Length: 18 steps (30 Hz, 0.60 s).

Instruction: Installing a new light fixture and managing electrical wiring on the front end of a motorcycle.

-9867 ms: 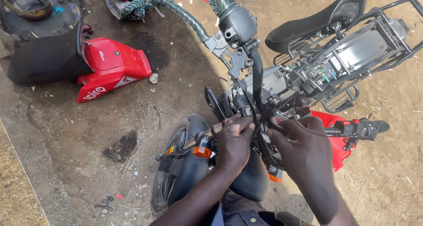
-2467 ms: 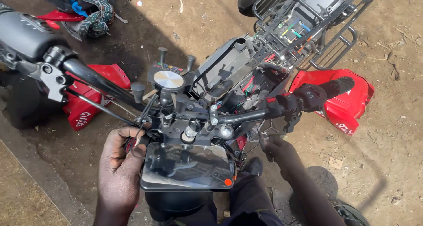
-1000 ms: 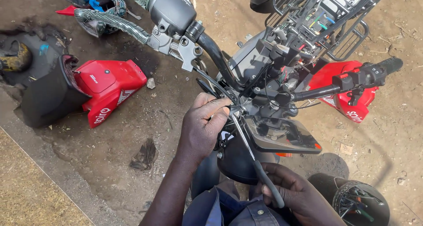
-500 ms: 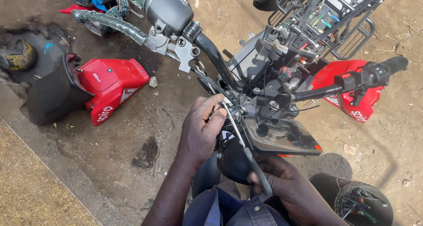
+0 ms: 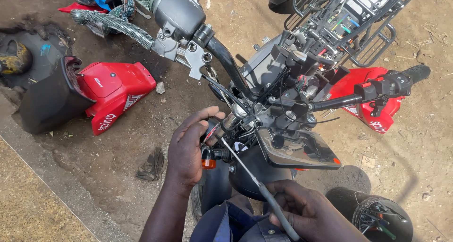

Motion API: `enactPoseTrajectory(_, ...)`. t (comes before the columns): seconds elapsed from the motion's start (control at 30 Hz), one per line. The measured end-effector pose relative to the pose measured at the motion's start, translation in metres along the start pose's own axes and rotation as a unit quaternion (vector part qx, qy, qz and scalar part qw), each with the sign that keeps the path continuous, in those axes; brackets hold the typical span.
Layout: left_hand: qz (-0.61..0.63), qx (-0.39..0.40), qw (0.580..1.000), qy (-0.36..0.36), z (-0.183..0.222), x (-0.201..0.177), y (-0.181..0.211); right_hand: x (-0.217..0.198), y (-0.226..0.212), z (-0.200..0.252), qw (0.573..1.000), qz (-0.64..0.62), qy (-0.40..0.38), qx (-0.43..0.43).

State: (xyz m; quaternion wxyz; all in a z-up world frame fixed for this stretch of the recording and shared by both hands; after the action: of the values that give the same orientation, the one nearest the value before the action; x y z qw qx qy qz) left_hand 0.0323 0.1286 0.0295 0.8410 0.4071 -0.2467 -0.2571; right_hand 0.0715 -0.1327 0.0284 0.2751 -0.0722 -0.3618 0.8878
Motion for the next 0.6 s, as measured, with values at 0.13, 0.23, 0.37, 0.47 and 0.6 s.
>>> enactPoseTrajectory(0.13,0.091,0.056,0.993,-0.042,0.003,-0.011,0.001,-0.029,-0.055,0.055,0.956,-0.018,-0.144,-0.254)
enactPoseTrajectory(0.23,0.073,0.06,0.994,-0.062,0.011,-0.001,-0.002,-0.117,-0.001,0.078,0.947,-0.106,-0.141,-0.267)
enactPoseTrajectory(0.37,0.029,0.091,0.994,-0.044,0.035,0.026,-0.006,-0.183,0.062,0.095,0.979,-0.109,0.17,0.004)
enactPoseTrajectory(0.47,-0.08,0.22,0.967,-0.098,0.09,0.048,0.023,-0.156,0.03,0.078,0.954,0.005,-0.145,-0.262)
enactPoseTrajectory(0.6,-0.087,0.202,0.931,-0.29,0.119,0.096,0.007,-0.138,0.044,0.062,0.968,-0.081,-0.082,-0.225)
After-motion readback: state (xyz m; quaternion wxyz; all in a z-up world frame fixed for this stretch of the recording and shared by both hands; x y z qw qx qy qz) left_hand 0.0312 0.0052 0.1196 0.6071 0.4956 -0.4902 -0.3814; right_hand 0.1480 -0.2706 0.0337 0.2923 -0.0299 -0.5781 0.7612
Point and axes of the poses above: each hand's wrist, its own z-axis away from the middle knuckle, its own x-axis out of the palm, y = z × x, the point moved 8 cm from there along -z, towards the middle knuckle, and after that the axes turned 3 degrees about z, right-handed, at the moved point
